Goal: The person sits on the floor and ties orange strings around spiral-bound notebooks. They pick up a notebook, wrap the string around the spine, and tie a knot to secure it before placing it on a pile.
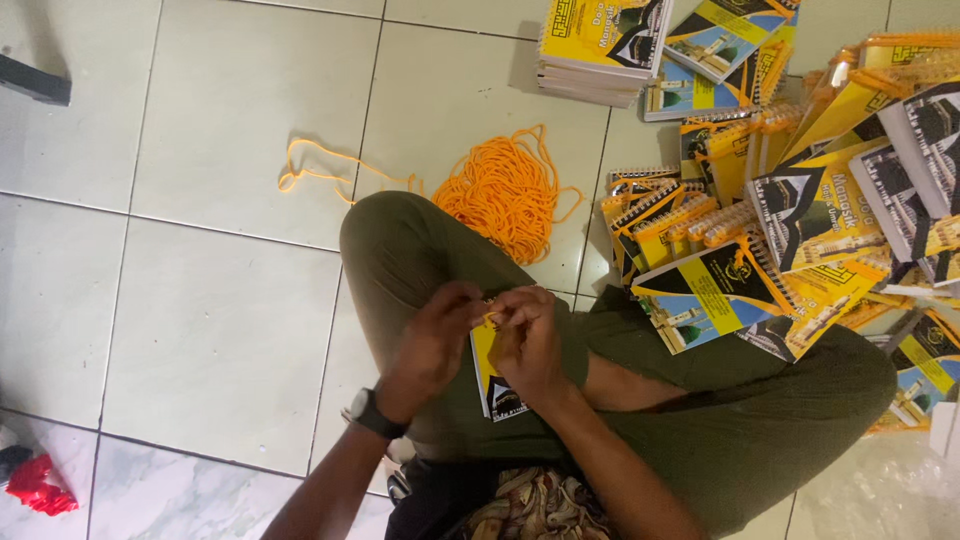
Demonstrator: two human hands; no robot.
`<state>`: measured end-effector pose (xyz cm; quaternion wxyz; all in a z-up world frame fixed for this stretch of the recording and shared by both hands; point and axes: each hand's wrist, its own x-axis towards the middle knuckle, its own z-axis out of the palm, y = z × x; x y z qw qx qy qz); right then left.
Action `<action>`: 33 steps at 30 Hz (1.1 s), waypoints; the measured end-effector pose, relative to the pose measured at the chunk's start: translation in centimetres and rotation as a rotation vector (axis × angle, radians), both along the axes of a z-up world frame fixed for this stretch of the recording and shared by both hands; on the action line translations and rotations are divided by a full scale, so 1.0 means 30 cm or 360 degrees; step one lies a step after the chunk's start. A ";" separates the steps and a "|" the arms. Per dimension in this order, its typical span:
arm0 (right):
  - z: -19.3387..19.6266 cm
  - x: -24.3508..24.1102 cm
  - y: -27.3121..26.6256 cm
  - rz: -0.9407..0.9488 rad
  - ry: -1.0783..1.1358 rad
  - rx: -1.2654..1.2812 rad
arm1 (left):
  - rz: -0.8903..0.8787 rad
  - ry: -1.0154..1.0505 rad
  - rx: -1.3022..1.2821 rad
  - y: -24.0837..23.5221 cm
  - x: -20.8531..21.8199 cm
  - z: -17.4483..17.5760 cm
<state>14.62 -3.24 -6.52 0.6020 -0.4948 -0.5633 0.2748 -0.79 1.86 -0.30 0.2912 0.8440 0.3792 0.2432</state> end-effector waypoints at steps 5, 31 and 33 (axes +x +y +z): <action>0.142 0.000 -0.007 -0.0278 -0.0568 -0.0020 | 0.0148 -0.0254 -0.0676 0.015 -0.004 0.092; 0.126 -0.080 -0.036 -0.0147 -0.0558 0.0095 | -0.0195 0.0297 -0.1126 0.196 0.029 0.110; 0.133 -0.084 -0.057 -0.0151 -0.0569 0.0109 | -0.0262 0.0438 -0.1166 0.191 0.023 0.061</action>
